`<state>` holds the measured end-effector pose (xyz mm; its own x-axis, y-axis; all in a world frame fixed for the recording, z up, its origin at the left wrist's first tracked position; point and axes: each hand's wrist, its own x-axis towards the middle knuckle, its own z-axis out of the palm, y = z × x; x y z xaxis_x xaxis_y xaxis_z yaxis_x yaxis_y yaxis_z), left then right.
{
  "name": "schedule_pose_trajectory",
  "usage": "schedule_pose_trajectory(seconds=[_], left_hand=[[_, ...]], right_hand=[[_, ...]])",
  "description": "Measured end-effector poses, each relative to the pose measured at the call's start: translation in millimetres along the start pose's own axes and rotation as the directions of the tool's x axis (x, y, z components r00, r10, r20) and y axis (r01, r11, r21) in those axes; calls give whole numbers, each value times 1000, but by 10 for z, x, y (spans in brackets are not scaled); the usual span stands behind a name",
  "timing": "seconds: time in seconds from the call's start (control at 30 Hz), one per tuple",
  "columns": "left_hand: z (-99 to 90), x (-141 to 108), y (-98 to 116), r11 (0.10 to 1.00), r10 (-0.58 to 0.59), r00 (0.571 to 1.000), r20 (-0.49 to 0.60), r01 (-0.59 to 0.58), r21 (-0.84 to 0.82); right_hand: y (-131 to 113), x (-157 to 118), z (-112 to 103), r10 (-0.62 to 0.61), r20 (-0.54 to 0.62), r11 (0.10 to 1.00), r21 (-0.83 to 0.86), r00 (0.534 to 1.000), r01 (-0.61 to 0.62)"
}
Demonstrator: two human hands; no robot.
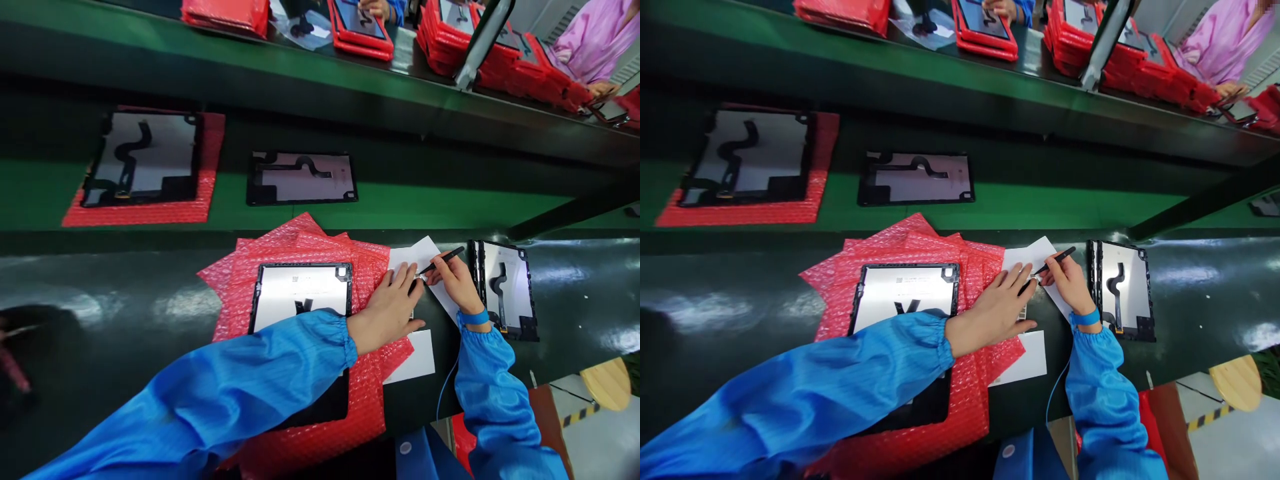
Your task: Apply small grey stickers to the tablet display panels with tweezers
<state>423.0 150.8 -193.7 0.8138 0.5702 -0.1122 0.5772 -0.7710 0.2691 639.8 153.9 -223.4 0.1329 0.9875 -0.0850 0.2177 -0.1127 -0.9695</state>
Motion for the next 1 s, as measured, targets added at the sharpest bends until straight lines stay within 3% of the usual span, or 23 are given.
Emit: schedule_pose_trajectory(seconds=[0.2,0.3,0.37,0.5,0.63,0.77,0.87,1.0], left_hand=[[-61,98,-38,1000,5,1000,26,-5,-10],[-188,-8,12,1000,12,1000,14,-11,-22],[-308,-269,101,997,70,996,-56,-71,-12],[-477,-1066,265,979,179,966,-186,-194,-66],[-359,-1568,165,996,48,981,-191,-60,-62],[-122,-1614,-63,996,-40,951,-308,63,67],[-46,-1576,-154,989,-65,930,-362,107,98],[-45,-1577,-175,985,-111,930,-350,151,89]], right_hand=[[6,55,-11,30,-62,988,150,998,-21],[-63,22,14,1,-98,984,177,995,17],[-138,-49,91,-21,-131,978,204,991,48],[-287,-283,454,-51,-153,935,339,987,101],[-396,-542,975,5,-54,908,419,999,18],[-456,-720,1358,53,-23,929,368,998,-41],[-467,-761,1460,50,-24,942,332,998,-39],[-448,-745,1453,45,-11,944,327,999,-39]])
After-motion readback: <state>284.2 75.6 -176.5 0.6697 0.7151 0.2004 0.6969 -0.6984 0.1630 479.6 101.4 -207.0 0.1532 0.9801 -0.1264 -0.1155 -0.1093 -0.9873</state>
